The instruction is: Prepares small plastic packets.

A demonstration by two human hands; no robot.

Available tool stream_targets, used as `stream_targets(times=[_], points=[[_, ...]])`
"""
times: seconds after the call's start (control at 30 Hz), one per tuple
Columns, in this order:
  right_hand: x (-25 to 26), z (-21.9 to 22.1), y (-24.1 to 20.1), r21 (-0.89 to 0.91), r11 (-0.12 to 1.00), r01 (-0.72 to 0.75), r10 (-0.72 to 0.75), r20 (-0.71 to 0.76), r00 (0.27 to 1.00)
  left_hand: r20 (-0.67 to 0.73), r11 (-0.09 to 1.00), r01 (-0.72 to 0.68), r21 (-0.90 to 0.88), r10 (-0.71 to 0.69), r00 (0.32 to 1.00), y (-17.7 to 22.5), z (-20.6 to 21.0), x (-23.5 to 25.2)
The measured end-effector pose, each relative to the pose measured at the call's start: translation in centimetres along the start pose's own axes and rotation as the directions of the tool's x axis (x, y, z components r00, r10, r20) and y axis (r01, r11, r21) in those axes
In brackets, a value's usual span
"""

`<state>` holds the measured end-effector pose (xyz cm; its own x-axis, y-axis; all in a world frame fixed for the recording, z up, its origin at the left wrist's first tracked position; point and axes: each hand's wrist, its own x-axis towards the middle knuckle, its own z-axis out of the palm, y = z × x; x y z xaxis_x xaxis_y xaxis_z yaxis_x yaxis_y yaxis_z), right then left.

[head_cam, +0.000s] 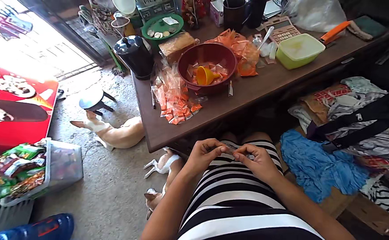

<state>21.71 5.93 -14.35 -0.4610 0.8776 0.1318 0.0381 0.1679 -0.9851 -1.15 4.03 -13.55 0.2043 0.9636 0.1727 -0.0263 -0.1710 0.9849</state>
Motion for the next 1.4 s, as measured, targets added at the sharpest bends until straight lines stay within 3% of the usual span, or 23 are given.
stream_targets(times=[0.23,0.63,0.93,1.17,1.4], points=[[0.1,0.0,0.0,0.08,0.996,-0.034,0.036,-0.019,0.999,-0.026,1.0,-0.023,-0.013,0.022,0.999,0.1,0.3,0.2],[0.1,-0.1,0.2,0.081,0.996,-0.041,0.041,-0.008,0.999,-0.209,0.998,-0.036,-0.056,0.023,0.978,-0.2,1.5,0.3],[0.4,0.1,0.0,0.013,1.0,-0.003,0.002,0.062,0.998,-0.053,0.982,-0.125,0.14,0.133,0.99,-0.5,1.3,0.2],[0.6,0.0,0.4,0.04,0.999,-0.012,0.012,0.01,1.0,-0.076,0.987,-0.1,0.126,0.11,0.991,-0.5,1.2,0.4],[0.9,0.2,0.4,0.049,0.999,-0.022,0.02,0.03,0.999,-0.039,0.918,-0.168,0.359,0.195,0.98,-0.5,1.8,0.8]])
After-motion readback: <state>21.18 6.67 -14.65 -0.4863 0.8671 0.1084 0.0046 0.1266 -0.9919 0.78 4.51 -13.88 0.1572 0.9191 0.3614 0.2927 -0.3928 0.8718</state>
